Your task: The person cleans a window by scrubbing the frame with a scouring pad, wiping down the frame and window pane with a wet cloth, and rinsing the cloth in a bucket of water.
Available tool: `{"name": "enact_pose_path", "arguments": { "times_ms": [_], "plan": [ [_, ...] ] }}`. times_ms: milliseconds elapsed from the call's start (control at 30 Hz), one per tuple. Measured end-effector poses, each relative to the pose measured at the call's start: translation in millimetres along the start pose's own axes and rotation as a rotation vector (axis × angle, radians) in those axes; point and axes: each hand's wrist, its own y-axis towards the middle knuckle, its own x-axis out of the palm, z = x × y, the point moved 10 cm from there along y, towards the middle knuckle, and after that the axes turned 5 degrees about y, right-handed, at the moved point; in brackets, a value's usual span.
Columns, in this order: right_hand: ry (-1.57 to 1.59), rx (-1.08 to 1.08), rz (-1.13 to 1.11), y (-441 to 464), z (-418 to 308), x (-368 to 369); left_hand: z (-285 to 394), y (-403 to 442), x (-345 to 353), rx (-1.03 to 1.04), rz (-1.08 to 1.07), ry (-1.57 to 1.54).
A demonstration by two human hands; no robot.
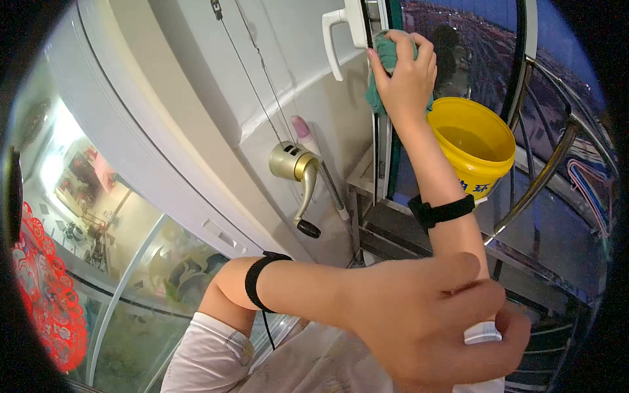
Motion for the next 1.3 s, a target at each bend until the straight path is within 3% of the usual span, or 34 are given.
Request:
{"name": "enact_pose_path", "arguments": {
  "times_ms": [267,500,667,700,767,800,867,900,933,1033,1133,1200,1300],
  "plan": [
    [0.001,-0.003,-0.077,-56.6,-10.0,-4.6,-14.7,-13.0,-4.1,-0.049,0.138,0.059],
    [-0.049,-0.094,-0.261,-171.2,-11.7,1.5,-20.2,-25.9,17.0,-0.070,0.080,0.103],
    [-0.026,-0.081,-0.447,-269.9,-10.4,-2.3,-19.8,-55.1,30.7,-0.074,-0.204,0.264],
    [0.012,0.025,-0.575,-288.9,-3.8,0.7,-19.0,-66.6,26.6,-0.070,-0.215,0.262],
    [0.084,0.252,-0.732,-322.5,6.4,7.2,-40.0,-106.5,32.8,-0.285,-0.443,0.157],
    [0.085,0.259,-0.728,-326.7,5.3,0.7,-51.5,-131.1,28.8,-0.397,-0.422,0.149],
    [0.347,0.674,-0.899,-361.3,21.4,-2.1,-73.2,-181.6,25.8,-0.701,-0.494,0.136],
    [0.425,0.675,-0.818,-355.2,17.8,-13.9,-81.8,-210.4,25.6,-0.891,-0.591,0.131],
    [0.426,0.692,-0.821,-357.5,15.5,-23.1,-80.6,-231.8,26.6,-0.899,-0.605,0.124],
    [0.645,0.671,-0.860,-342.2,-13.4,-44.7,-84.5,-311.8,23.0,-1.219,-0.689,0.161],
    [0.783,0.709,-0.783,-310.6,-23.4,-59.6,-71.7,-342.5,27.7,-1.170,-0.662,0.213],
    [0.786,0.738,-0.780,-293.0,-26.3,-68.9,-63.1,-370.8,33.4,-1.280,-0.643,0.169],
    [0.993,0.934,-0.853,-261.0,-39.1,-84.9,-53.7,-372.6,33.7,-1.267,-0.539,0.225]
  ]
}}
